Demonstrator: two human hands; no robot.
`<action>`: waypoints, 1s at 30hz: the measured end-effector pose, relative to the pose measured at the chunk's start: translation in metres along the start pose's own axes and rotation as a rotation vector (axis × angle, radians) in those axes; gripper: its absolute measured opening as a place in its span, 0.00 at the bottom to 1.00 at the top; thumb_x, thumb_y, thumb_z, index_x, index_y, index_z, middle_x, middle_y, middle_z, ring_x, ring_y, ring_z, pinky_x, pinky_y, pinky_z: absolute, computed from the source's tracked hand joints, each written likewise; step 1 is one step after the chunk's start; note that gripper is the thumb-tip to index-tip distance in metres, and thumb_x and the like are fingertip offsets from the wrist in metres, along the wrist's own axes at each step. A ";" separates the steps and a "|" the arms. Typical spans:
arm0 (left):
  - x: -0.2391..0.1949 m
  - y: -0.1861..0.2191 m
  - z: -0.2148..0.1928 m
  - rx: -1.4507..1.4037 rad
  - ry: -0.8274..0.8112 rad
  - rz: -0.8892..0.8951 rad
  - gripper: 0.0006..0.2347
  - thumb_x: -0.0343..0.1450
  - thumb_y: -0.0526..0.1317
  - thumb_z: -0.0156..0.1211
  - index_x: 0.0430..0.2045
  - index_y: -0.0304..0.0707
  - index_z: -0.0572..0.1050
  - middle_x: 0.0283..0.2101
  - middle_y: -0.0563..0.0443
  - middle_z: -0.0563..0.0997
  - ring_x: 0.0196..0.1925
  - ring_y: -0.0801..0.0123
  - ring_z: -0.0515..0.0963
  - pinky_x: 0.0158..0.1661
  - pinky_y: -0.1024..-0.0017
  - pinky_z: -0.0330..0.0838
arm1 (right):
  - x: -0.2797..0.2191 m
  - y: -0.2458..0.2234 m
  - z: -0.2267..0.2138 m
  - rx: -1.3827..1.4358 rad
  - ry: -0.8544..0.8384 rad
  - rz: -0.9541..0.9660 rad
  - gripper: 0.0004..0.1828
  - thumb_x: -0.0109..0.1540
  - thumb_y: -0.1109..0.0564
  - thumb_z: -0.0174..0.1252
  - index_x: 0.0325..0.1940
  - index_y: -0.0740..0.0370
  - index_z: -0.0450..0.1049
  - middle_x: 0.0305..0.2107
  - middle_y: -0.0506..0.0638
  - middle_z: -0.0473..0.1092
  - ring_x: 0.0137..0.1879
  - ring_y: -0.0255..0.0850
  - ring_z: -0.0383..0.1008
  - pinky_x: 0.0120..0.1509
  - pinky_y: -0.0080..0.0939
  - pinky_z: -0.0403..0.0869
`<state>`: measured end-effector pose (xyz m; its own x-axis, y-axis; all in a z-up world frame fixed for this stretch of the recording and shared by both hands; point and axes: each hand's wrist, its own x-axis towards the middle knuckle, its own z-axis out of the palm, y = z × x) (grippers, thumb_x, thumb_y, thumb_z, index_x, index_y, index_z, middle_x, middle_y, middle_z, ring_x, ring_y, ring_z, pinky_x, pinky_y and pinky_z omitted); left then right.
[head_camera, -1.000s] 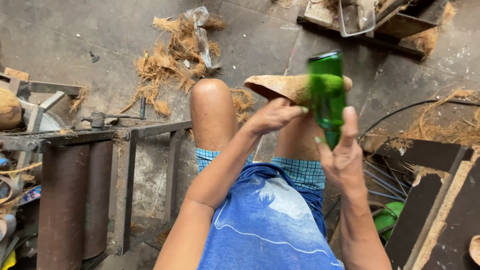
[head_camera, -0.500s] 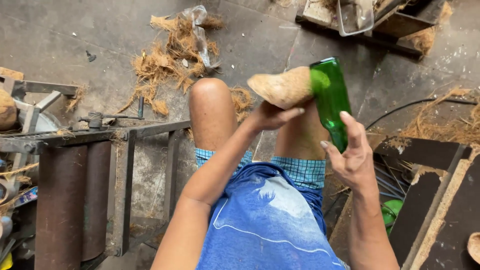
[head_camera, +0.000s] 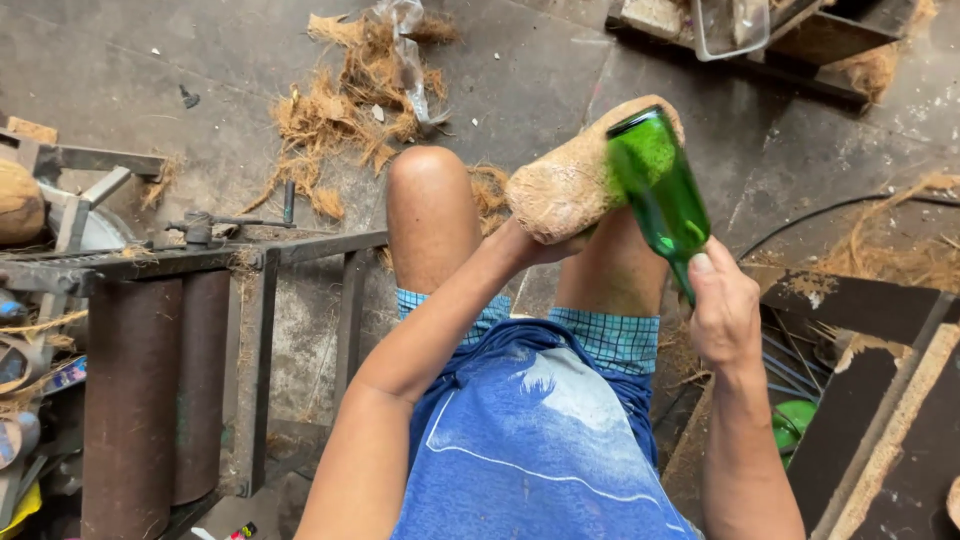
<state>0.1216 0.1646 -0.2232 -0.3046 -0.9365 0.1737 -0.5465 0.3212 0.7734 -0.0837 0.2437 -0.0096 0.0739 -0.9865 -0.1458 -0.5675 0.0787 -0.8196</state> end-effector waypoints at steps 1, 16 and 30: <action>0.003 -0.002 -0.003 0.000 0.035 0.014 0.20 0.67 0.54 0.59 0.47 0.42 0.77 0.46 0.40 0.80 0.55 0.56 0.78 0.61 0.65 0.65 | 0.000 0.006 0.006 0.068 0.013 0.043 0.29 0.71 0.40 0.39 0.62 0.62 0.73 0.19 0.58 0.69 0.22 0.45 0.69 0.33 0.50 0.69; 0.006 0.105 -0.118 -1.358 0.034 -0.453 0.10 0.66 0.32 0.64 0.39 0.28 0.77 0.44 0.44 0.79 0.48 0.62 0.76 0.51 0.68 0.69 | 0.060 -0.002 -0.003 0.650 0.210 -0.294 0.29 0.66 0.68 0.55 0.70 0.62 0.55 0.59 0.54 0.59 0.65 0.49 0.63 0.74 0.47 0.64; -0.048 0.129 -0.148 -1.693 -0.220 -0.653 0.17 0.74 0.39 0.56 0.54 0.26 0.70 0.58 0.25 0.73 0.63 0.43 0.72 0.63 0.50 0.68 | 0.096 0.016 -0.019 0.685 0.246 -0.042 0.25 0.60 0.64 0.66 0.58 0.61 0.63 0.44 0.45 0.65 0.49 0.36 0.69 0.48 0.33 0.77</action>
<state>0.1818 0.2304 -0.0418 -0.5527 -0.7606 -0.3405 0.6375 -0.6491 0.4151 -0.1019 0.1478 -0.0263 -0.1479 -0.9880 -0.0442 0.0784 0.0329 -0.9964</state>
